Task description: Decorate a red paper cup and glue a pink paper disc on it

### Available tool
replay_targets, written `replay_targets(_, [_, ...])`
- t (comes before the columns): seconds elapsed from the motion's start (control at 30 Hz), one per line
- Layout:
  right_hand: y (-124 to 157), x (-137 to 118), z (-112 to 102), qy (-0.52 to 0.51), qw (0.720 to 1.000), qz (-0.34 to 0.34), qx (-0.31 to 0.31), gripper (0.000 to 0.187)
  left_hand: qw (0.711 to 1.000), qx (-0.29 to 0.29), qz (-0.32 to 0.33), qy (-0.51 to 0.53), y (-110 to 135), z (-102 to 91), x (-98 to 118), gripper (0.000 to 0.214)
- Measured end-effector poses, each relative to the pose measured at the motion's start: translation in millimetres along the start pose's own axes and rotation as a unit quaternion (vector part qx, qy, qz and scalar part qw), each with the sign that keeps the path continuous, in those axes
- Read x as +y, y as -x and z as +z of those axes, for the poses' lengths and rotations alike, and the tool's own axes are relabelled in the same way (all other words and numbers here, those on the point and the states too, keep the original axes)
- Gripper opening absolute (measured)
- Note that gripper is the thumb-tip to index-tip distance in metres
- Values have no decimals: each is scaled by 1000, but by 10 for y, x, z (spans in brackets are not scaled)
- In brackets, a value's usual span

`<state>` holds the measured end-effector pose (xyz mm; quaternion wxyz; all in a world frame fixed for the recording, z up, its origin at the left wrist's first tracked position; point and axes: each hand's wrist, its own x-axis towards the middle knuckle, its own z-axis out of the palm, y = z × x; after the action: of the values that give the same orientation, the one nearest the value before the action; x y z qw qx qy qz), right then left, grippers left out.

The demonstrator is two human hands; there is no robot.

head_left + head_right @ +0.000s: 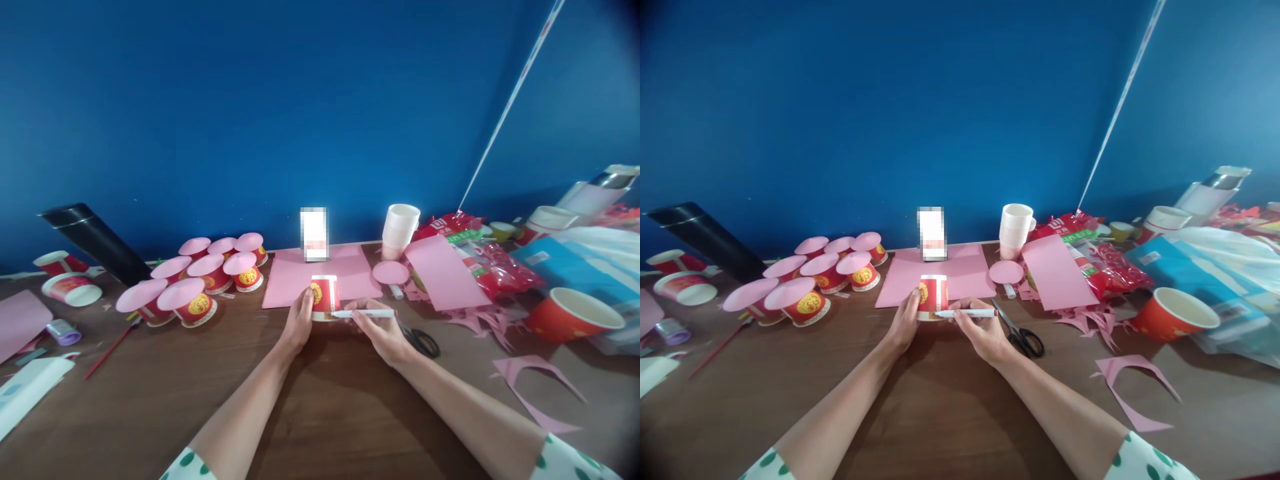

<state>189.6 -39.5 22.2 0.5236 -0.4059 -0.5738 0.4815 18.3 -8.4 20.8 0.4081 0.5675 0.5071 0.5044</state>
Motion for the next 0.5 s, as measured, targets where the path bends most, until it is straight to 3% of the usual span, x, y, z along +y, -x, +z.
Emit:
replay_targets(0.17, [-12, -15, 11, -33, 999, 13, 34, 25, 1000, -10, -4, 11, 7, 0, 15, 42])
replay_targets(0.5, [-17, 40, 2, -61, 998, 11, 15, 24, 999, 15, -24, 23, -11, 0, -30, 42])
